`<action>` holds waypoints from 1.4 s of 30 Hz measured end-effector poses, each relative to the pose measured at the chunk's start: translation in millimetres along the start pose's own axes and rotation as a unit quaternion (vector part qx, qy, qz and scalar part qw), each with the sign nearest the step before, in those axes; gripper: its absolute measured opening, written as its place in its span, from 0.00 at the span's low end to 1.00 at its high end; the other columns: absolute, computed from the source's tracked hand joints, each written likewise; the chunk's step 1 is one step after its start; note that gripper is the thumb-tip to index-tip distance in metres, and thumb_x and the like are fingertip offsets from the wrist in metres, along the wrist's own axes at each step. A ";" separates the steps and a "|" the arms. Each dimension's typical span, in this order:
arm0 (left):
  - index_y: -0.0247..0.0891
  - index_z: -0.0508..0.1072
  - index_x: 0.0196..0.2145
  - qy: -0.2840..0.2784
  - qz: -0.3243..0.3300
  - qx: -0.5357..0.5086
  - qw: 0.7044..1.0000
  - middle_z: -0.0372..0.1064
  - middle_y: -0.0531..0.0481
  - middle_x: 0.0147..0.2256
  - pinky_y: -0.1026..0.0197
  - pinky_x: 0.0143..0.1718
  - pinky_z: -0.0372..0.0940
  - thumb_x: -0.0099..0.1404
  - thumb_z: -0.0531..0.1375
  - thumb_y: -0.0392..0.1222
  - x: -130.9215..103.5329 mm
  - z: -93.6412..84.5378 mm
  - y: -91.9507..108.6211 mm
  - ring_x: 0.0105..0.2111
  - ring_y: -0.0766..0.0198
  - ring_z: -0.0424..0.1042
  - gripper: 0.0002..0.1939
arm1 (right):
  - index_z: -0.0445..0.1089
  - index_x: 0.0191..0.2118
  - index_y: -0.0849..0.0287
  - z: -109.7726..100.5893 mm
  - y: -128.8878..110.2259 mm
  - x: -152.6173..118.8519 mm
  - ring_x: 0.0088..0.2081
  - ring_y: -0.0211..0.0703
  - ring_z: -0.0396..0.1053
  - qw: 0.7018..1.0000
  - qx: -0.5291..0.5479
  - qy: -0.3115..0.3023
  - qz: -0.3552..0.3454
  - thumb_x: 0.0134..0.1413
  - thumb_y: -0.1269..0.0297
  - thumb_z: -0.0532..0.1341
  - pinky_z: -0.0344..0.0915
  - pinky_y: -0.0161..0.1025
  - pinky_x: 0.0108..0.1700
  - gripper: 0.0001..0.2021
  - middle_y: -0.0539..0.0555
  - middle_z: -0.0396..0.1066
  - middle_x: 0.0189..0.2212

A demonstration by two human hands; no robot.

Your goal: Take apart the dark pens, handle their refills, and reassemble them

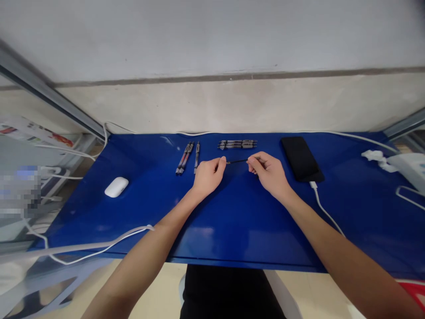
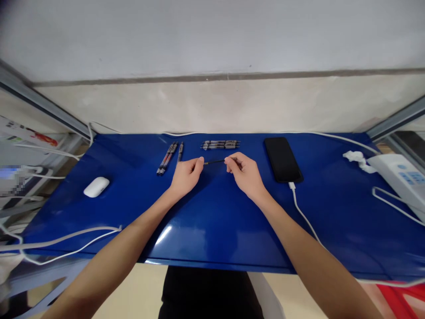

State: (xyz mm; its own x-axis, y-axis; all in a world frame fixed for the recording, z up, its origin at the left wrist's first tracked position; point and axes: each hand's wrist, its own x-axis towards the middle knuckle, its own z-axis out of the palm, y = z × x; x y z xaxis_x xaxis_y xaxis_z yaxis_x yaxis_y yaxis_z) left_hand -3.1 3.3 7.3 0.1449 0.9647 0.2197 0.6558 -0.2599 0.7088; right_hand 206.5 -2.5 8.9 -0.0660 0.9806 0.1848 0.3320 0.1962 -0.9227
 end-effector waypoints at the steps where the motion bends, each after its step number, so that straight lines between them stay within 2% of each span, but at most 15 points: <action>1: 0.39 0.58 0.21 -0.004 0.007 0.015 1.000 0.57 0.53 0.18 0.59 0.26 0.45 0.76 0.46 0.54 -0.6 0.2 0.4 0.20 0.67 0.56 0.27 | 0.71 0.33 0.55 0.0 1.2 0.5 0.28 0.41 0.68 1.000 0.007 0.001 0.000 0.64 0.46 0.59 0.64 0.40 0.33 0.18 0.50 0.71 0.25; 4: 0.39 0.60 0.21 -0.031 0.033 0.067 0.997 0.61 0.52 0.19 0.59 0.26 0.44 0.76 0.45 0.54 -3.1 0.9 2.5 0.20 0.65 0.58 0.28 | 0.71 0.32 0.56 0.2 1.6 -0.2 0.28 0.41 0.68 1.000 -0.009 -0.010 -0.003 0.66 0.48 0.59 0.64 0.40 0.33 0.17 0.50 0.71 0.24; 9: 0.39 0.67 0.24 -0.116 0.111 0.143 0.977 0.69 0.48 0.23 0.60 0.27 0.43 0.76 0.45 0.56 -6.7 0.6 6.3 0.23 0.63 0.64 0.28 | 0.70 0.26 0.56 4.1 -3.3 -6.4 0.28 0.41 0.71 0.992 -0.076 -0.094 -0.038 0.68 0.48 0.56 0.63 0.40 0.33 0.22 0.51 0.72 0.24; 11: 0.39 0.67 0.25 -0.132 0.128 0.157 0.970 0.70 0.48 0.24 0.60 0.27 0.44 0.76 0.45 0.58 -7.1 0.4 6.3 0.23 0.63 0.65 0.28 | 0.69 0.25 0.56 5.8 -4.6 -8.2 0.29 0.42 0.72 0.989 -0.079 -0.113 -0.054 0.69 0.48 0.54 0.65 0.40 0.35 0.23 0.51 0.73 0.24; 17: 0.39 0.65 0.22 -0.106 0.124 0.154 0.975 0.68 0.48 0.22 0.60 0.26 0.45 0.72 0.48 0.66 -7.7 2.2 4.0 0.21 0.63 0.63 0.31 | 0.66 0.24 0.55 6.3 -3.6 -8.2 0.27 0.41 0.71 0.984 -0.105 -0.134 -0.060 0.71 0.47 0.50 0.64 0.39 0.34 0.25 0.50 0.71 0.22; 25: 0.38 0.61 0.18 -0.067 0.096 0.140 0.983 0.64 0.49 0.18 0.60 0.25 0.42 0.71 0.50 0.66 -7.8 3.5 3.8 0.19 0.65 0.57 0.33 | 0.68 0.29 0.55 5.7 -4.0 -8.9 0.29 0.41 0.71 0.983 -0.095 -0.137 -0.073 0.72 0.47 0.47 0.64 0.40 0.37 0.25 0.51 0.72 0.25; 29: 0.39 0.61 0.18 -0.037 0.060 0.128 0.989 0.64 0.50 0.18 0.60 0.25 0.42 0.71 0.50 0.66 -7.0 3.0 3.8 0.19 0.65 0.58 0.33 | 0.69 0.35 0.54 4.0 -4.4 -8.0 0.33 0.44 0.72 0.985 -0.087 -0.120 -0.083 0.73 0.48 0.46 0.65 0.42 0.41 0.22 0.53 0.74 0.30; 32: 0.39 0.61 0.18 -0.020 0.046 0.122 0.991 0.62 0.50 0.18 0.60 0.24 0.44 0.71 0.50 0.66 -6.9 2.8 3.1 0.20 0.64 0.59 0.33 | 0.70 0.34 0.54 -2.0 -4.8 -4.3 0.39 0.47 0.72 0.983 -0.110 -0.110 -0.095 0.73 0.49 0.46 0.65 0.44 0.45 0.22 0.55 0.75 0.33; 34: 0.39 0.61 0.18 -0.013 0.047 0.121 0.991 0.62 0.50 0.18 0.60 0.24 0.44 0.71 0.50 0.66 -6.9 3.0 2.2 0.20 0.64 0.60 0.33 | 0.70 0.34 0.54 -8.5 -4.7 -0.7 0.41 0.49 0.71 0.976 -0.148 -0.115 -0.109 0.73 0.51 0.47 0.64 0.46 0.46 0.21 0.55 0.76 0.35; 36: 0.39 0.61 0.18 -0.009 0.049 0.120 0.991 0.62 0.50 0.18 0.60 0.24 0.44 0.71 0.50 0.66 -6.9 3.5 1.4 0.20 0.64 0.60 0.32 | 0.71 0.36 0.54 -14.5 -3.9 2.2 0.44 0.51 0.69 0.961 -0.193 -0.142 -0.137 0.70 0.54 0.54 0.64 0.48 0.48 0.14 0.56 0.76 0.37; 39: 0.39 0.61 0.18 -0.010 0.047 0.120 0.992 0.62 0.50 0.17 0.60 0.24 0.45 0.71 0.51 0.66 -6.6 4.0 1.0 0.20 0.64 0.60 0.32 | 0.71 0.38 0.53 -16.9 -0.6 3.3 0.51 0.54 0.67 0.931 -0.251 -0.198 -0.177 0.63 0.65 0.59 0.60 0.52 0.53 0.04 0.56 0.74 0.45; 42: 0.39 0.61 0.19 -0.012 0.045 0.116 0.992 0.62 0.50 0.18 0.60 0.24 0.45 0.71 0.51 0.66 -6.3 4.0 0.9 0.20 0.65 0.59 0.32 | 0.70 0.42 0.54 -10.9 4.0 1.2 0.52 0.55 0.66 0.922 -0.290 -0.185 -0.178 0.63 0.68 0.57 0.59 0.52 0.52 0.06 0.57 0.72 0.47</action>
State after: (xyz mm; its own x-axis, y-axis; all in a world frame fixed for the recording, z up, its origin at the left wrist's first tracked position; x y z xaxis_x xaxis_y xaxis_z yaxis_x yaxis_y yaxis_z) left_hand -0.4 -2.9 3.9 0.2265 0.9394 0.2573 0.7915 -0.3315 0.5135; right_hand 218.0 -0.5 9.1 -0.5484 0.8083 0.2142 0.6675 0.5775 -0.4701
